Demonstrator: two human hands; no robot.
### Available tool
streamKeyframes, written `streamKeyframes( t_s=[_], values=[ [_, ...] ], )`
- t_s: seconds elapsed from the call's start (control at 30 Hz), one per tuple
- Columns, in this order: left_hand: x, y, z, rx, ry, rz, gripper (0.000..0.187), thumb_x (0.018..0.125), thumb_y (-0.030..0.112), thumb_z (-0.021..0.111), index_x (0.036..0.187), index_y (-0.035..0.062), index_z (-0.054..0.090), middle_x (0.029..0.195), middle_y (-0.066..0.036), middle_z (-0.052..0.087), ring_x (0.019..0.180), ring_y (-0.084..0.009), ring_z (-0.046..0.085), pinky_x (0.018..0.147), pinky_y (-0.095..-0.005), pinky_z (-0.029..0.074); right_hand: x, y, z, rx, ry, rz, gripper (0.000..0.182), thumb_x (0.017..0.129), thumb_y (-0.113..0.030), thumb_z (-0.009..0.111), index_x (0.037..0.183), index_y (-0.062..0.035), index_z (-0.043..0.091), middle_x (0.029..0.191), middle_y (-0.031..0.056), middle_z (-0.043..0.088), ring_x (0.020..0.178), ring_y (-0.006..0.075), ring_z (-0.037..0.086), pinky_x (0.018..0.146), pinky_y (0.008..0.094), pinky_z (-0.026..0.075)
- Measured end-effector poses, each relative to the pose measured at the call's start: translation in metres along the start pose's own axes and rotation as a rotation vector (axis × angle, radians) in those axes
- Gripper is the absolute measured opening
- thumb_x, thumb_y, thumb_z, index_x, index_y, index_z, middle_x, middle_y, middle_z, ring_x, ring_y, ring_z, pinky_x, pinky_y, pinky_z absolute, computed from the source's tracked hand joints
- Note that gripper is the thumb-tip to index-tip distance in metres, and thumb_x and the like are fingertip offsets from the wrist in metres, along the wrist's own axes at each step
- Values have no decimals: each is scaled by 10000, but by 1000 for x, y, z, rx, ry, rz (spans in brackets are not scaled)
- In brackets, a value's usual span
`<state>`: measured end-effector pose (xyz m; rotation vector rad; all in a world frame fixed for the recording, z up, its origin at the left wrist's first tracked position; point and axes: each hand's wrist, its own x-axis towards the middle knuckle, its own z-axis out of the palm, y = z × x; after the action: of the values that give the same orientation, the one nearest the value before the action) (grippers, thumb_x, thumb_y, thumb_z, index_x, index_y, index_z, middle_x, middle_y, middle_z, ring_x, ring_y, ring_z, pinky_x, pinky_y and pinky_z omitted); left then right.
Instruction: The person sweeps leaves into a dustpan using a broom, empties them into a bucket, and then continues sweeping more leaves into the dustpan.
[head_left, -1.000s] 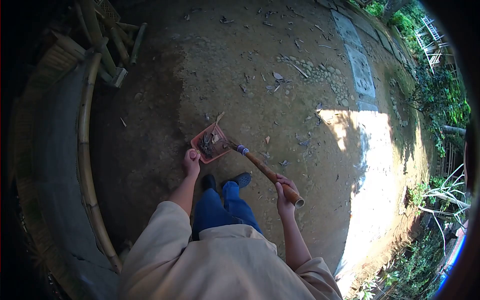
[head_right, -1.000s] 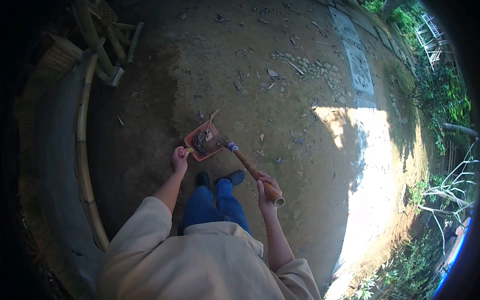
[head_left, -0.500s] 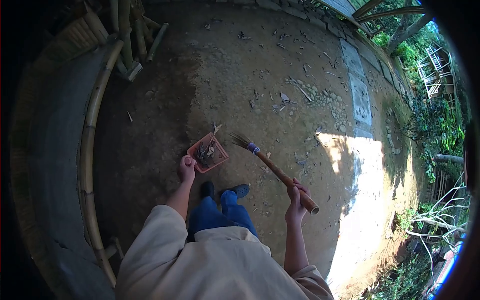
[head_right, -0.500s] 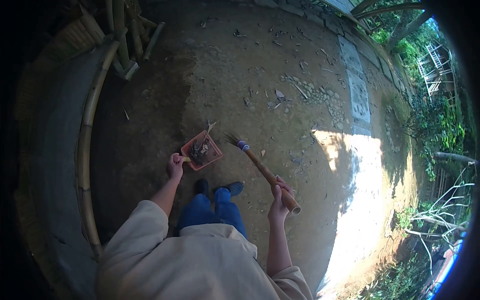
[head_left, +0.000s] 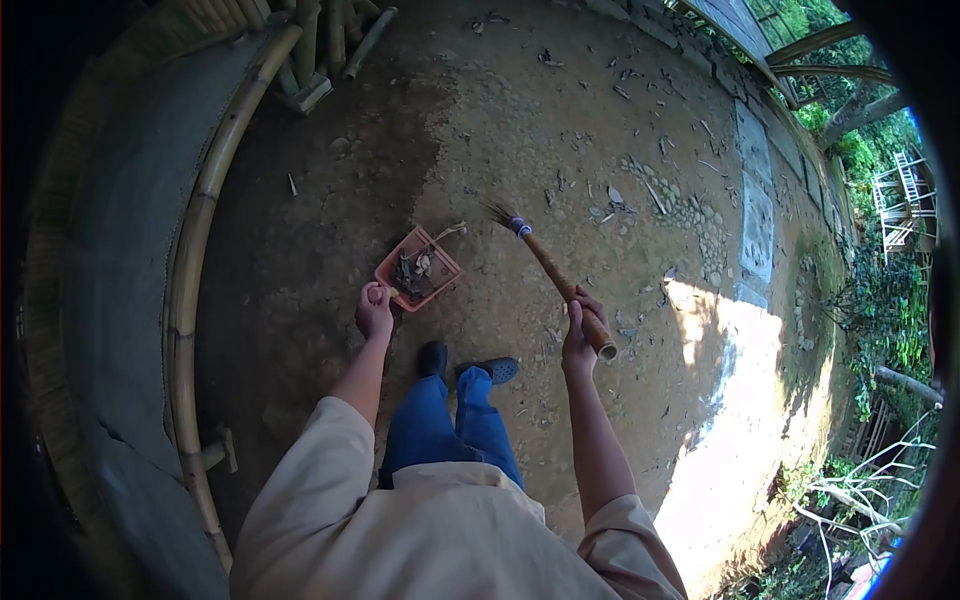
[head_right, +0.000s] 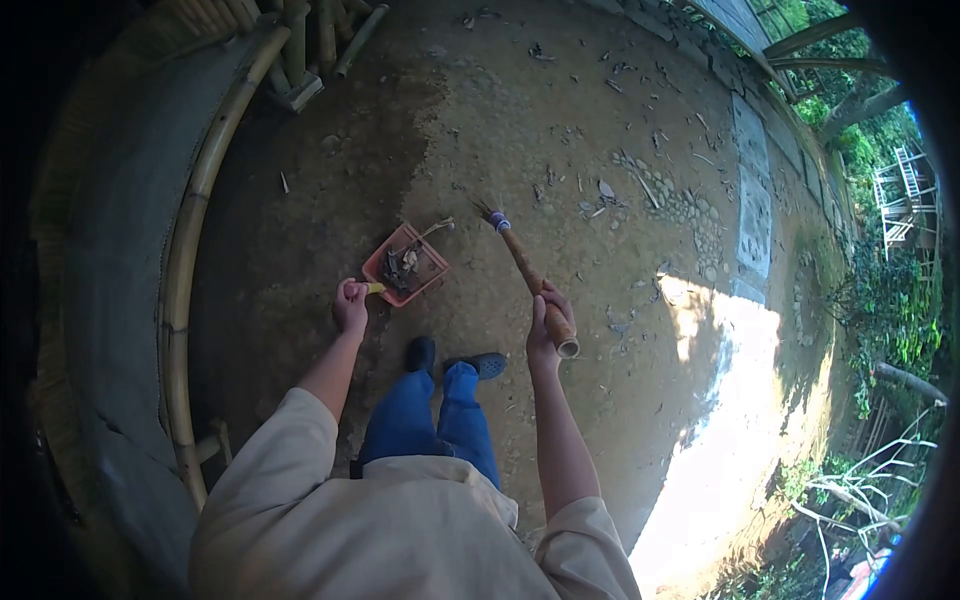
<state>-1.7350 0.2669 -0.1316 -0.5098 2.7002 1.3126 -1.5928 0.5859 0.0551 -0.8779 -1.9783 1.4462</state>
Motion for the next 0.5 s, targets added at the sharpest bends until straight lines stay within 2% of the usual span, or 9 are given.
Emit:
streamKeyframes(
  t_s=[0.1,0.2,0.33,0.43,0.5],
  values=[
    [12,-19,-1,-99,-13,0,315,839,279,733,1088,115,633,997,-108,687,910,-310,663,777,-403,516,5,8,25,-3,-27,-1,102,926,-101,641,1000,-35,616,1205,155,632,1189,254,565,1056,386,404],
    [25,-36,3,-182,-22,31,312,845,279,731,1091,115,634,1014,-113,686,924,-315,661,785,-410,515,5,14,41,-176,-102,25,93,921,-92,644,981,-26,620,1187,142,643,1166,244,576,1043,376,416],
    [26,-26,-3,-7,-20,32,292,854,249,728,1093,113,629,1009,-115,682,918,-290,665,787,-389,520,-9,-1,43,-47,-227,68,81,919,-75,638,978,-22,621,1170,141,645,1128,228,584,1016,367,445],
    [26,-28,-1,-1,-35,7,294,850,227,735,1099,117,625,1006,-103,679,914,-254,669,783,-362,525,-23,-4,33,45,-253,115,76,893,-41,652,963,-17,632,1103,155,683,1061,224,637,975,356,468],
    [27,-42,8,-195,-60,-10,305,848,225,740,1107,115,622,1001,-94,680,910,-240,670,779,-354,528,-36,-14,25,47,-267,125,78,893,-35,651,965,-13,632,1107,156,680,1072,227,631,980,356,465]
  ],
)
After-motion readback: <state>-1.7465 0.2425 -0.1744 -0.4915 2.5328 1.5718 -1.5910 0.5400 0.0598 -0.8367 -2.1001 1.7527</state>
